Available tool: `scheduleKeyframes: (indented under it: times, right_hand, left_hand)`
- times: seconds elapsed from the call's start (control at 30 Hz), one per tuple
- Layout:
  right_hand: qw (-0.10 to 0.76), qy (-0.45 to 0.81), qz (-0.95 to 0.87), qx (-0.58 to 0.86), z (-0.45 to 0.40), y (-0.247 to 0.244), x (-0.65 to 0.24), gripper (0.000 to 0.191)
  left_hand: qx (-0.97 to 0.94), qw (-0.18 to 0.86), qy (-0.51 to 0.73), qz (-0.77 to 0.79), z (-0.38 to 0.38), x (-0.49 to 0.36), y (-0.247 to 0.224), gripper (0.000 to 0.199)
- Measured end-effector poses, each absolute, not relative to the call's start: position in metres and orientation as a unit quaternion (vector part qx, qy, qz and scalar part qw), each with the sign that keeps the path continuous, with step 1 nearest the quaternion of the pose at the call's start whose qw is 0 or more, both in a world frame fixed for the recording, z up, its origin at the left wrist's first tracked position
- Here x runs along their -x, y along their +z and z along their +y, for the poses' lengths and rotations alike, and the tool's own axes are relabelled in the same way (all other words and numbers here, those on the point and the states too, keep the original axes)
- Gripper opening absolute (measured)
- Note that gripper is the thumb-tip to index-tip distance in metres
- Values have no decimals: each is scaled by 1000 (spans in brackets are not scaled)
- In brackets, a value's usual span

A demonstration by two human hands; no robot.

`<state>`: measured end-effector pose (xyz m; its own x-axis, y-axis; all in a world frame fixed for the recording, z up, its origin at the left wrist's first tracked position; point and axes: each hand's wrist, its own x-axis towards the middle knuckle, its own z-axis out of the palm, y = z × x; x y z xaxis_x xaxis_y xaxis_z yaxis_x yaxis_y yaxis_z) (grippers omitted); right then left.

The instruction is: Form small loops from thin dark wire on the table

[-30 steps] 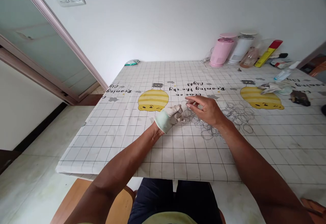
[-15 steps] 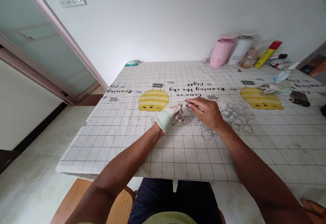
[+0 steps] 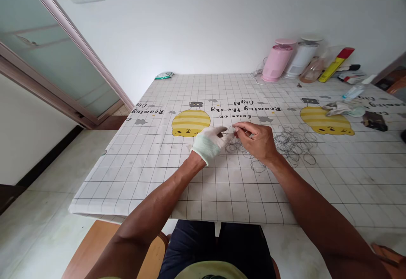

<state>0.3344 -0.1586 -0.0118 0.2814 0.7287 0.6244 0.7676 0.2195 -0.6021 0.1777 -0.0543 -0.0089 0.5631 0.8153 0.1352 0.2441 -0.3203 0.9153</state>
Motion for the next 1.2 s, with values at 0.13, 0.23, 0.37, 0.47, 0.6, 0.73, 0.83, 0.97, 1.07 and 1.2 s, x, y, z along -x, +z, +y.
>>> scheduleKeyframes:
  times: [0.13,0.23,0.37,0.47,0.6,0.73,0.83,0.97,1.07,1.2]
  right_hand:
    - [485,-27,-605,631,-157,-14,-334,18]
    - [463,-54,-624,627,-155,-16,-331,20]
    - [435,-86,-663,604,-153,-19,-329,25]
    - [407,-103,-692,587,-150,-23,-331,26]
    - [373,-130,-711,582,-147,-27,-331,25]
    - [335,-127,-727,586,-145,-26,-333,24]
    - [317,-103,-750,571,-145,-23,-341,24]
    - [319,-70,-761,560,-144,-20,-352,25]
    - [316,-56,-760,565,-143,-18,-355,28]
    - [345,-24,-715,607,-149,-10,-353,29]
  left_hand:
    - [-728,475,336,364,-55,-180,-11,18]
    - [-725,491,301,378,-59,-181,-11,7]
    - [-744,474,273,385,-64,-181,-8,25]
    - [-753,451,265,400,-65,-179,-7,29]
    - [-787,397,251,400,-65,-177,-11,32]
    - [-818,350,248,384,-63,-175,-17,30]
    - [-820,355,235,383,-60,-176,-19,30]
    - [-820,379,215,370,-57,-176,-19,28]
    - [-819,385,214,367,-56,-177,-18,23]
    - [-793,394,243,396,-55,-178,-15,29]
